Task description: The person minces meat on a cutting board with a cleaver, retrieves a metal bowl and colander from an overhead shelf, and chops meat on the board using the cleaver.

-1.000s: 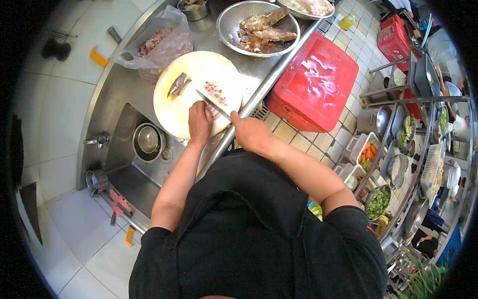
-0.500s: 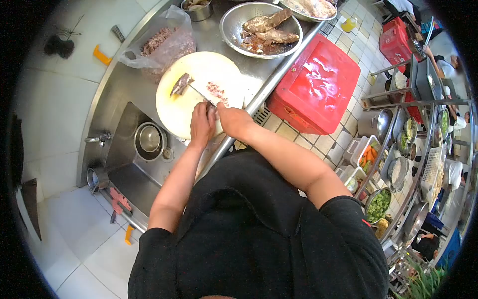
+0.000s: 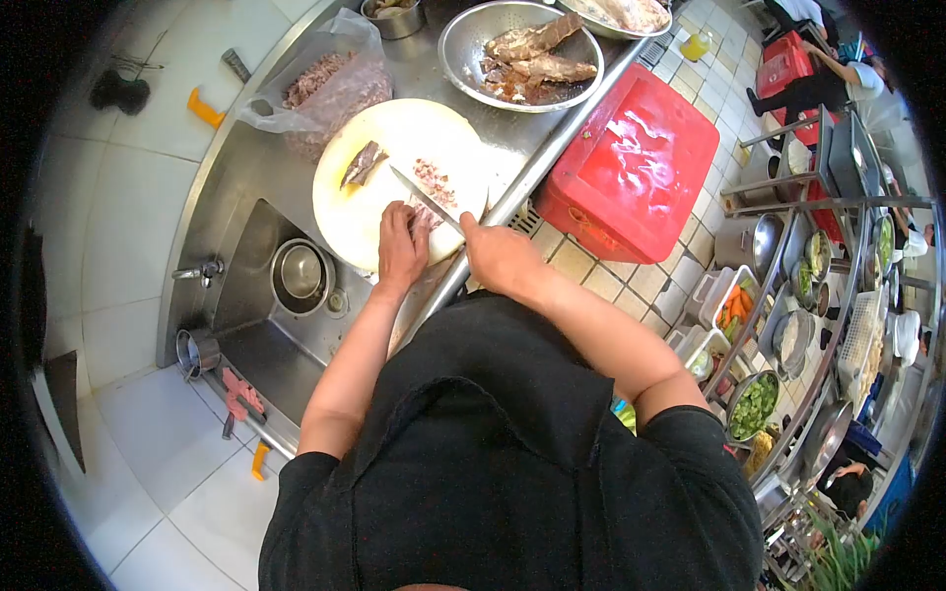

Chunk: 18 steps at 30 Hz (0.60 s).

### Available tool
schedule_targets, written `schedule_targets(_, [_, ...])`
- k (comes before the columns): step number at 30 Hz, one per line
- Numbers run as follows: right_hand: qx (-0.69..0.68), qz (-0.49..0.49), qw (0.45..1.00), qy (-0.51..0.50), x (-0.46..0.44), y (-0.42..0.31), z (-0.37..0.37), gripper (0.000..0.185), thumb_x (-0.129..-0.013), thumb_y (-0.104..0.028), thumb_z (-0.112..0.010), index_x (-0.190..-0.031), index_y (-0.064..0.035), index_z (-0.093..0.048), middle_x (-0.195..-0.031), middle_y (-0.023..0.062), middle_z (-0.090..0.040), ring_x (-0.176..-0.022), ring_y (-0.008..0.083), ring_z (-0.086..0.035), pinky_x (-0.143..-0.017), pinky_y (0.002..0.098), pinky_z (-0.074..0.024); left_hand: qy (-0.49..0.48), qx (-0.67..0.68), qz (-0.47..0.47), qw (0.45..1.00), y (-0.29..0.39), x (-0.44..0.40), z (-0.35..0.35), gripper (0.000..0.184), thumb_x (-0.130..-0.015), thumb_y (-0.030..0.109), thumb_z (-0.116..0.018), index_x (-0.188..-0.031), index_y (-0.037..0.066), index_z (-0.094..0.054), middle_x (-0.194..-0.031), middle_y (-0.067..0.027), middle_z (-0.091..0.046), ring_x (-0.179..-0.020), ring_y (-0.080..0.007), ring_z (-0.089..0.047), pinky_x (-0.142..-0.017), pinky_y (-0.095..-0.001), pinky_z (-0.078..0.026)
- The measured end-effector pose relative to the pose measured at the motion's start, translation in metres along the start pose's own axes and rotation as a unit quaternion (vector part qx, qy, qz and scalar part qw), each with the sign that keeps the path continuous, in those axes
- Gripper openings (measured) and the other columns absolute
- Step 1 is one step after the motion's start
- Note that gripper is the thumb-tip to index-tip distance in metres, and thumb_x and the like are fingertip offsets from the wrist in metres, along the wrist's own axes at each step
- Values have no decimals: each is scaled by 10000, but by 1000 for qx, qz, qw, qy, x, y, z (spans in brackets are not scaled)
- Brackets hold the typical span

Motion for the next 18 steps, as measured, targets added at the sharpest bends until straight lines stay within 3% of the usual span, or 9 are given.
schedule_targets(3, [1,2,1000,10,12,-7,3,289,-930,-47,-532,-1210,24,-517,-921,275,-737,-932,454,-734,-807,572,-569,-57,-2,44,997,-12,-3,-16,280,-990,87,-608,-1247,-23,-589,-1363,-268,-556,-1245,-471,-540,-1084,-513,-467])
schedule_targets(5, [12,9,1000,9,15,-7,-3,287,-924,-41,-530,-1203,24,-516,-911,274,-734,-918,453,-732,-792,573,-564,9,-27,1,1000,-3,-3,-10,229,-983,71,-604,-1194,-18,-592,-1246,-248,-589,-1159,-453,-559,-998,-526,-477])
schedule_targets(8, [14,15,1000,-1,15,-11,-7,272,-923,-35,-527,-1187,28,-512,-904,274,-732,-910,454,-730,-781,573,-560,-31,-40,23,998,-12,-3,-19,312,-989,82,-609,-1280,-28,-599,-1355,-246,-579,-1245,-442,-551,-1065,-503,-483])
schedule_targets(11, [22,25,999,9,10,-11,-12,294,-989,-89,-465,-1253,34,-507,-868,271,-724,-854,461,-719,-760,597,-549,-18,-43,13,999,-11,-4,-16,327,-982,81,-617,-1290,-27,-607,-1349,-240,-594,-1249,-428,-556,-1067,-496,-486])
schedule_targets(14, [6,28,1000,6,6,-15,-9,250,-925,-26,-521,-1166,35,-504,-901,285,-728,-899,467,-729,-782,585,-558,-21,-46,10,999,-11,-4,-16,312,-978,82,-620,-1269,-29,-615,-1335,-240,-608,-1243,-425,-561,-1068,-490,-488])
schedule_targets(18, [11,28,1000,-4,-13,-17,-16,232,-940,-30,-510,-1162,35,-499,-895,288,-727,-889,475,-729,-782,589,-561,-22,-51,22,998,-15,-3,-20,299,-973,82,-621,-1250,-31,-619,-1323,-238,-616,-1224,-420,-569,-1058,-491,-491])
Point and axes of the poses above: each hand's wrist, its own x-axis away from the middle knuckle, its own z-axis out of the back of the hand, y = z × x, the point moved 10 cm from there along -x, towards the middle knuckle
